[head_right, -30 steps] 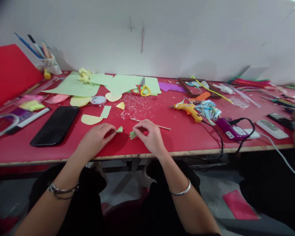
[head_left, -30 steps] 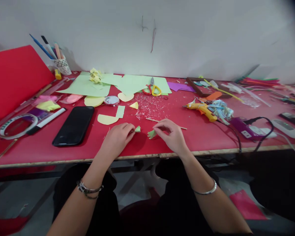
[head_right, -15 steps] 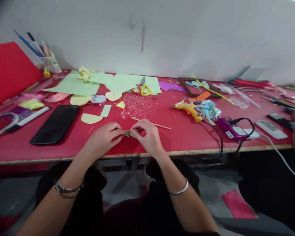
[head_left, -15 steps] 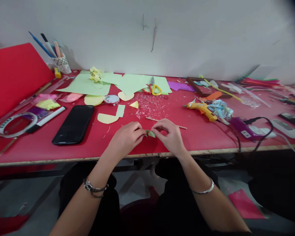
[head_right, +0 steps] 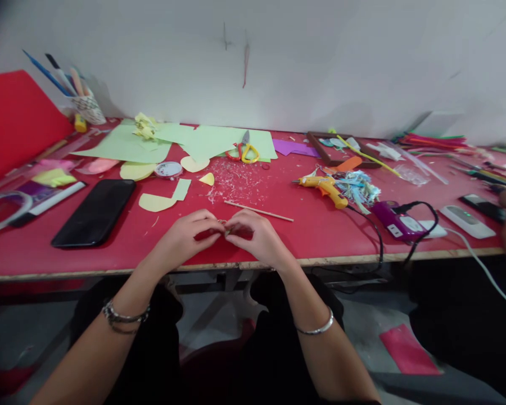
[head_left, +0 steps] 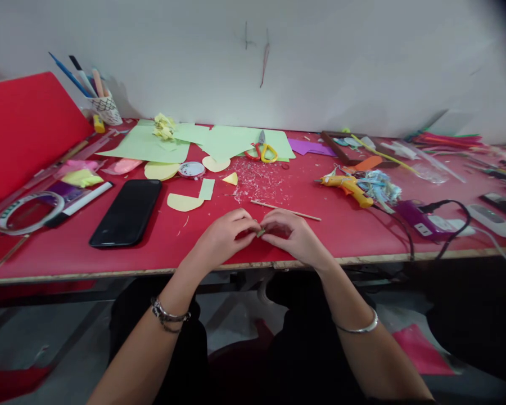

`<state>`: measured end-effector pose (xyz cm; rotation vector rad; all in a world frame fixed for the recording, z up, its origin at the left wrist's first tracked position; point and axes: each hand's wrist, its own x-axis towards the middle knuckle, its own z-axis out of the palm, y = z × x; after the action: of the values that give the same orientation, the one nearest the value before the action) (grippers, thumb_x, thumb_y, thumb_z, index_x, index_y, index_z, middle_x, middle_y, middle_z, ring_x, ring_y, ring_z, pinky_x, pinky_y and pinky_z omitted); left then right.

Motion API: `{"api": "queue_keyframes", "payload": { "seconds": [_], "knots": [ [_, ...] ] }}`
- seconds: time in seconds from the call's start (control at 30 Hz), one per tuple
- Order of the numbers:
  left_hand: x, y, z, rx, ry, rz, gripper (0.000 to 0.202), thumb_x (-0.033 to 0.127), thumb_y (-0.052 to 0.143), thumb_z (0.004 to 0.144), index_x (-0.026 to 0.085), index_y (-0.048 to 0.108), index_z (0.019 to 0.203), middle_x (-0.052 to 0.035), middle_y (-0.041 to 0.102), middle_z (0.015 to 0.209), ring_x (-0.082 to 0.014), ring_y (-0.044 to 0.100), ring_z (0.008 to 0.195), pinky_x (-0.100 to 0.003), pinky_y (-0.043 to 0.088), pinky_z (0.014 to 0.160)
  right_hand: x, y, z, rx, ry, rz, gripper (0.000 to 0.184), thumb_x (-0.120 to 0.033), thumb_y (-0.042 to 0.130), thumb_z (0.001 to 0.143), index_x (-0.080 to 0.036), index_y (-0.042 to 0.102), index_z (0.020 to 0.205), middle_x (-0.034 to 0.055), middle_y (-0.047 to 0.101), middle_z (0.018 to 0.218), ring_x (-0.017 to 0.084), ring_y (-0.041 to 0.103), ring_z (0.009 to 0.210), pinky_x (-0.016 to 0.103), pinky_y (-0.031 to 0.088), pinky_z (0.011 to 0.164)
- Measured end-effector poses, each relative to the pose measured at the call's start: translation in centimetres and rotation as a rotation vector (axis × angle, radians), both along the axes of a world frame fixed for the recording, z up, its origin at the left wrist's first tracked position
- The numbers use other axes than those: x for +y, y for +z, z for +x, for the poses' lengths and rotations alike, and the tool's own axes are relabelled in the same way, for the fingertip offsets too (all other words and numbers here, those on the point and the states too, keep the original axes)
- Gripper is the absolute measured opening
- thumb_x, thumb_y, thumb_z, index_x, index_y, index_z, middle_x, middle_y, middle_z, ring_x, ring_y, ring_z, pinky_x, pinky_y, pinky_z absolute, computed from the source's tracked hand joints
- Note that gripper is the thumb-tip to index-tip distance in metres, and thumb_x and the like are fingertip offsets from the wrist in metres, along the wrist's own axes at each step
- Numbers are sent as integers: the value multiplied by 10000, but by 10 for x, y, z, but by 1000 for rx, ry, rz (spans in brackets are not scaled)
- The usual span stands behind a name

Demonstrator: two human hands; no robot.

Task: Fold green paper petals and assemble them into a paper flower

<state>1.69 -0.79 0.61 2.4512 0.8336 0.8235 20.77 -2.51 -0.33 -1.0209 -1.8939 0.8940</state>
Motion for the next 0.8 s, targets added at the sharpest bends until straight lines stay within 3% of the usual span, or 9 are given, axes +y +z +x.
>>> {"api": "queue_keyframes", "payload": {
  "seconds": [0.13,0.27,0.43,0.67,0.8],
  "knots": [
    [1,0,0,-1,79,52,140,177,535,812,199,582,942,-28,524,940,-147,520,899,-288,443,795,1,-1,0,-7,-26,4,106,-194,575,775,-197,632,865,40,563,907,134,590,807,290,503,743],
    [6,-5,-2,37,140,-7,328,202,566,787,208,494,1107,-60,477,1094,-178,493,1017,-329,435,867,1,0,-1,-47,-83,78,95,-161,561,779,-196,636,826,37,569,880,134,582,805,278,490,739],
    [10,-11,-2,92,114,-81,233,151,503,819,178,518,1050,-60,513,1034,-165,527,951,-329,445,848,2,1,-2,-113,-150,143,95,-152,553,780,-198,629,814,32,570,861,124,553,734,253,460,662],
    [10,-11,-1,74,80,-39,229,114,492,821,175,515,1040,-58,550,1013,-154,539,922,-301,455,803,3,3,-11,-167,-138,161,71,-159,555,776,-191,618,788,21,564,817,99,502,626,228,415,579],
    [9,-10,-2,133,125,34,254,98,488,818,166,513,1061,-61,587,1021,-179,512,953,-331,439,830,2,3,-11,-168,-145,140,64,-170,549,782,-181,611,792,12,562,756,97,493,602,221,404,565]
  ]
}}
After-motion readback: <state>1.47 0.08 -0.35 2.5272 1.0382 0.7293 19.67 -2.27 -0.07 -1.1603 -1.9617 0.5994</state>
